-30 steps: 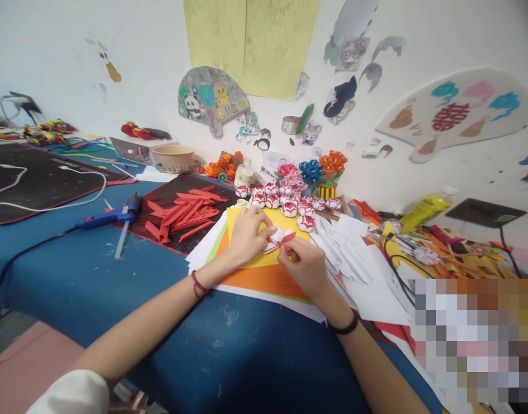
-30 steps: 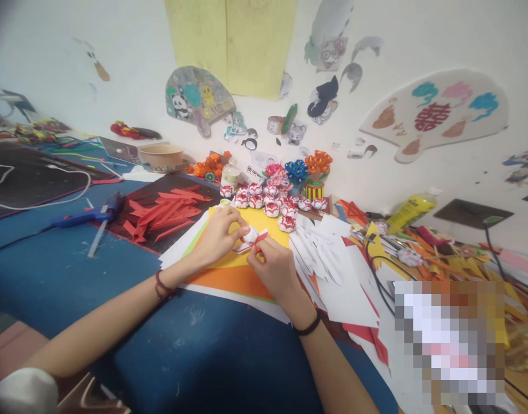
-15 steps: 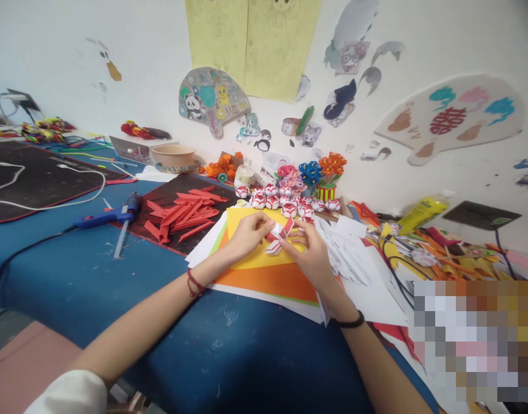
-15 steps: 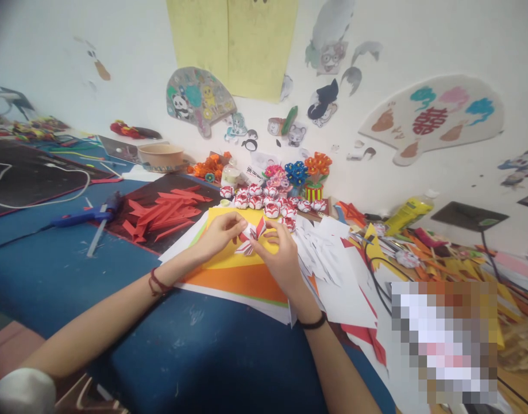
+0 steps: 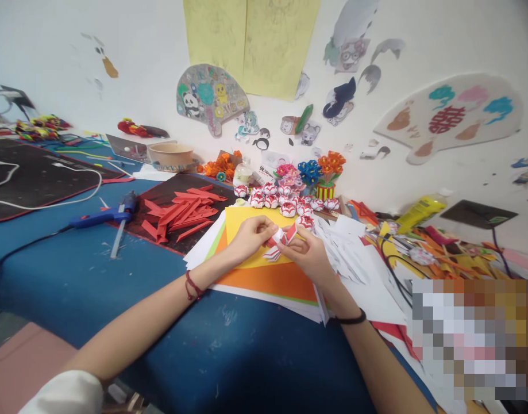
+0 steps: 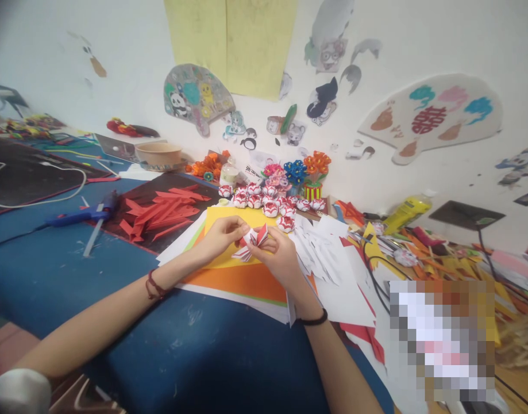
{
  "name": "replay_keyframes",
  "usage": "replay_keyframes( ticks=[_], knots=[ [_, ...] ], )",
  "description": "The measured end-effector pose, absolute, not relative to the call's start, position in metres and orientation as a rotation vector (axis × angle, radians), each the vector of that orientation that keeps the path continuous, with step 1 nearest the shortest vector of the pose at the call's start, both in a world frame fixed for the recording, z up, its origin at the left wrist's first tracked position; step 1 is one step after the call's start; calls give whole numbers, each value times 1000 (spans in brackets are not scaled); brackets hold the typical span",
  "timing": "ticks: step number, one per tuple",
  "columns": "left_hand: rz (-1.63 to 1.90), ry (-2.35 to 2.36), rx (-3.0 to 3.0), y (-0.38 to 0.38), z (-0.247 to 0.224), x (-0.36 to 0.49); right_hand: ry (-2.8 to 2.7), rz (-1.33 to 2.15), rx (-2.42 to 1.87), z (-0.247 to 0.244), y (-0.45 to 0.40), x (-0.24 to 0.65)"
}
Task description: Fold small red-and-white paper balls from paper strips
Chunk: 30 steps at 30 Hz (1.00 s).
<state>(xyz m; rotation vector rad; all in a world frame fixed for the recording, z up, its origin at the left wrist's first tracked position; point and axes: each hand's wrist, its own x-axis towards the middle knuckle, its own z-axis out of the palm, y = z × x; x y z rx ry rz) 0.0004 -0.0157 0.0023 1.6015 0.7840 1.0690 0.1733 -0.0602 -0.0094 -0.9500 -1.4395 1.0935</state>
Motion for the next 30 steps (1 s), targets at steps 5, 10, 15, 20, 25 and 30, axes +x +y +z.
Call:
replay_keyframes(
  ticks=[5, 10, 15, 20, 25, 30],
  knots=[
    [1072, 810, 1646, -18, 4, 1, -1466, 1079, -978, -9, -61, 176],
    [1070, 827, 1643, -18, 4, 3, -1482, 1036, -975, -15, -58, 176],
    [1114, 898, 1682, -18, 5, 3, -1560, 880, -1003, -14, -58, 175],
    [1153, 1090, 1892, -24, 8, 1, -1727, 68, -1160, -5, -63, 174],
    [1143, 1147, 2028, -30, 11, 1, -1775, -433, -1135, -2, -67, 172],
    [1181, 1169, 2080, -33, 14, 0, -1793, -562, -1153, -3, -68, 171]
  ],
)
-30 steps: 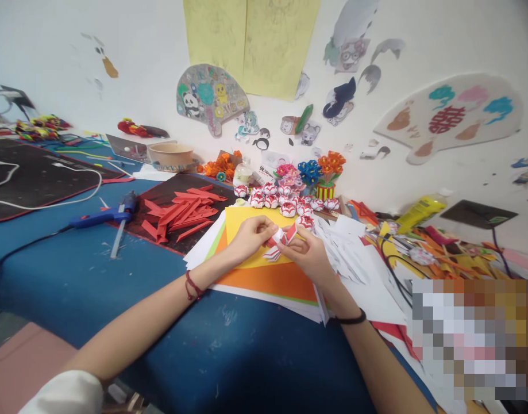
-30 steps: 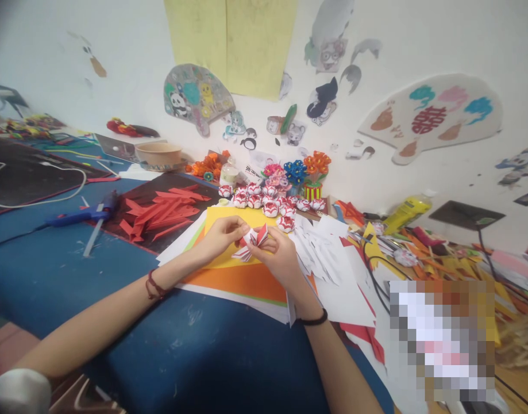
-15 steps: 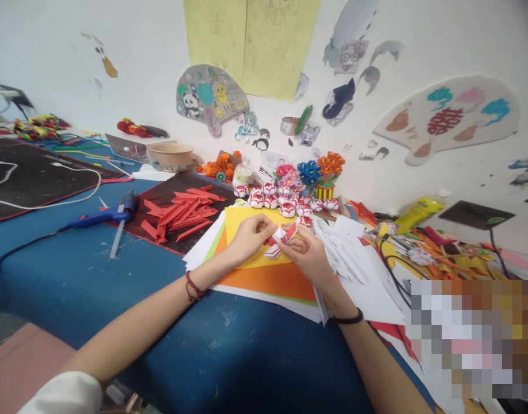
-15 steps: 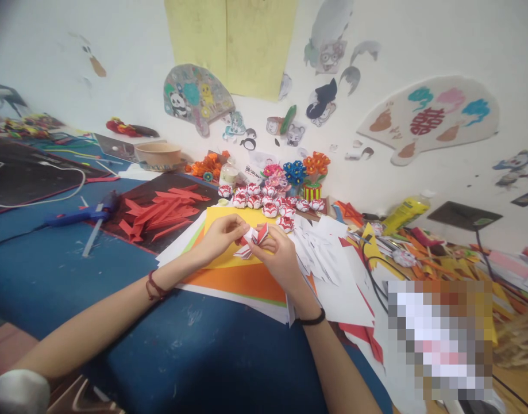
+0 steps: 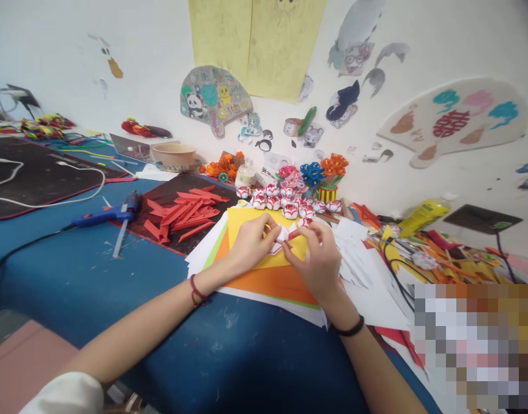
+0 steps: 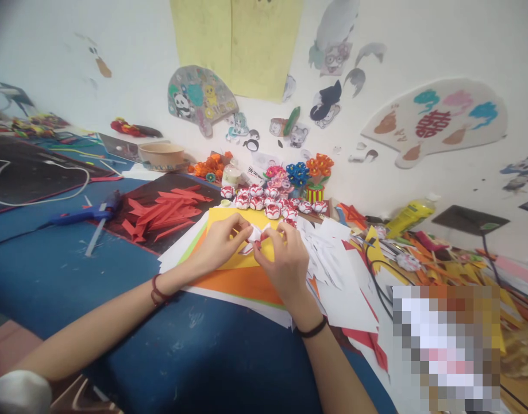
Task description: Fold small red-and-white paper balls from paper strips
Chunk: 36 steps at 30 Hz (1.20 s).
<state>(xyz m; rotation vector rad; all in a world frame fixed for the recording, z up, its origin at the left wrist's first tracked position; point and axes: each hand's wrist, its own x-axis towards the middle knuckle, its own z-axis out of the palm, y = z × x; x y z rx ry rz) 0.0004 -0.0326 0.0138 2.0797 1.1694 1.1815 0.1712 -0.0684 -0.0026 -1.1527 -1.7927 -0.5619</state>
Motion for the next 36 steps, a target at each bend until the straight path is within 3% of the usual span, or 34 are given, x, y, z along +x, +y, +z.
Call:
replay_keyframes(
  ticks=[17, 22, 29, 36],
  knots=[
    [1169, 1052, 2009, -24, 10, 2, -1758, -197, -1296, -9, -65, 171],
    [1256, 962, 2305, -26, 16, -5, -1571, 107, -1262, -8, -57, 181],
    [1152, 806, 2570, -25, 15, -9, -1144, 825, -1205, -8, -52, 187],
    [1247, 844, 2603, -23, 12, -7, -1114, 949, -1214, -4, -56, 181]
  ],
)
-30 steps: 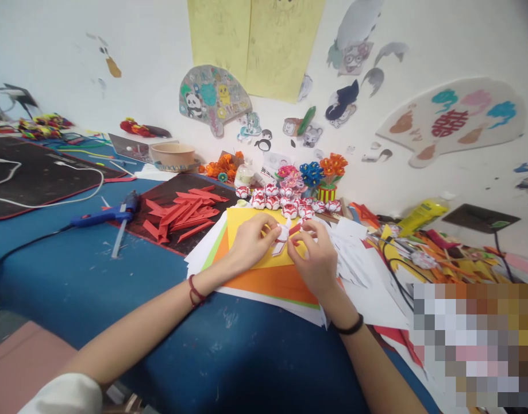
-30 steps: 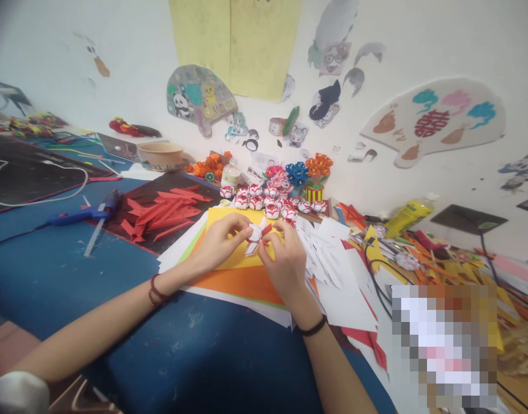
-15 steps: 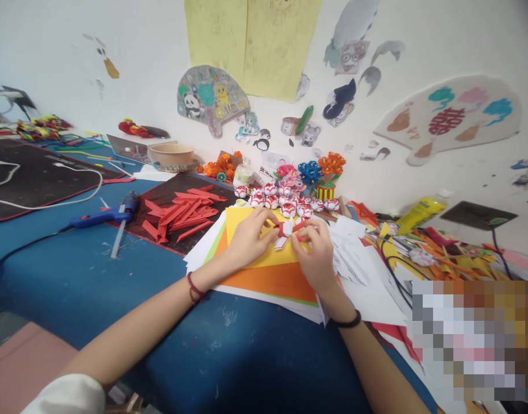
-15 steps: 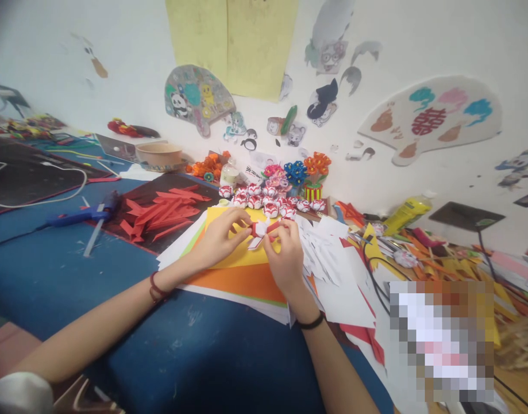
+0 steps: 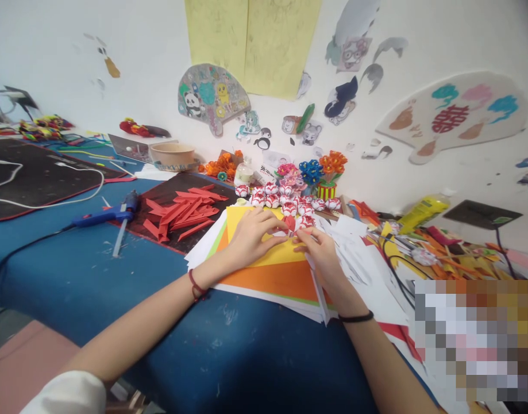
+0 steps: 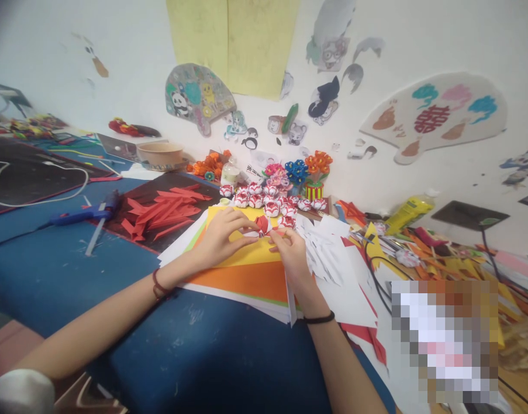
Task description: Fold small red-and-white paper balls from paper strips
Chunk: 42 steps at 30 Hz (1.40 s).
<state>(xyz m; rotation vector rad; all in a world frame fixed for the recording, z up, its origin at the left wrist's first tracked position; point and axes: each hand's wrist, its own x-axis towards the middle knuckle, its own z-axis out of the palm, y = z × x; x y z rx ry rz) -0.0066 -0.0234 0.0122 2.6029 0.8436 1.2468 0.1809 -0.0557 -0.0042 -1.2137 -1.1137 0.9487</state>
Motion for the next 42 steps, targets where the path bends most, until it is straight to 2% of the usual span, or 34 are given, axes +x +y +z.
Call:
replay_keyframes(
  ticks=[11, 18, 21, 26, 29, 33, 42],
  knots=[
    [1211, 843, 2784, -26, 13, -9, -1119, 980, -1226, -11, -52, 183],
    [1339, 1086, 2779, -34, 10, -2, -1208, 900, -1244, -15, -49, 183],
    [1345, 1104, 2773, -33, 7, -1, -1350, 705, -1276, -16, -50, 183],
    [1348, 1141, 2841, -30, -1, 1, -1477, 18, -1358, -8, -57, 185],
    [1315, 1149, 2868, -29, -4, 1, -1719, -228, -1264, -2, -61, 186],
    [1295, 1125, 2889, -30, -5, 1, -1960, -299, -1162, -2, -61, 188],
    [1402, 1076, 2906, -28, -6, 2, -1991, -324, -1014, -2, -59, 188]
  ],
)
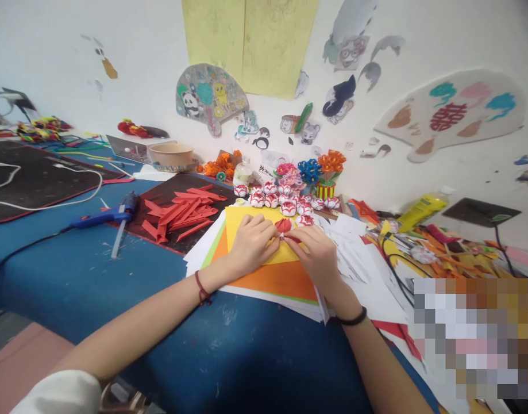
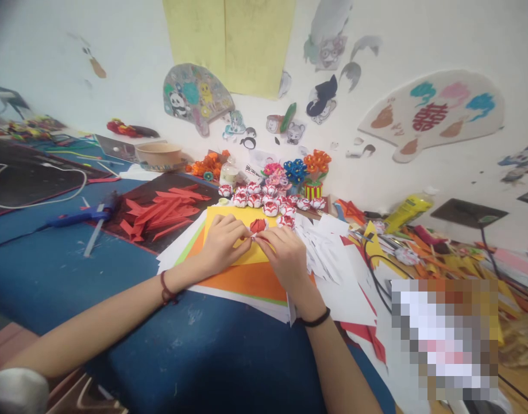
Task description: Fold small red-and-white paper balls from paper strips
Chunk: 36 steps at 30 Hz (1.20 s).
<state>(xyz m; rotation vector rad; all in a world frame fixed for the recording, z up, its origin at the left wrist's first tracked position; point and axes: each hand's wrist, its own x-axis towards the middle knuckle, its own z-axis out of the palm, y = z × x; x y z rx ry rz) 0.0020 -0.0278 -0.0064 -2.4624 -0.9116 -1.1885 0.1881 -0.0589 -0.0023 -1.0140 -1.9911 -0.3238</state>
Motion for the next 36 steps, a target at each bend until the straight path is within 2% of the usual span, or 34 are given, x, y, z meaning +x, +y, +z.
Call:
replay_keyframes(
  ticks=[16, 23, 29, 36],
  knots=[
    [-1160, -911, -2458, -28, -8, 1, -2053, -261, -986, 1, -60, 191],
    [-1105, -905, -2466, -28, -9, 2, -2092, -506, -1032, -3, -61, 187],
    [-1016, -693, -2505, -22, -12, -1, -2127, -560, -1090, -8, -60, 186],
    [-834, -493, -2542, -15, -7, -10, -2196, -359, -1007, -9, -58, 191]
  ],
)
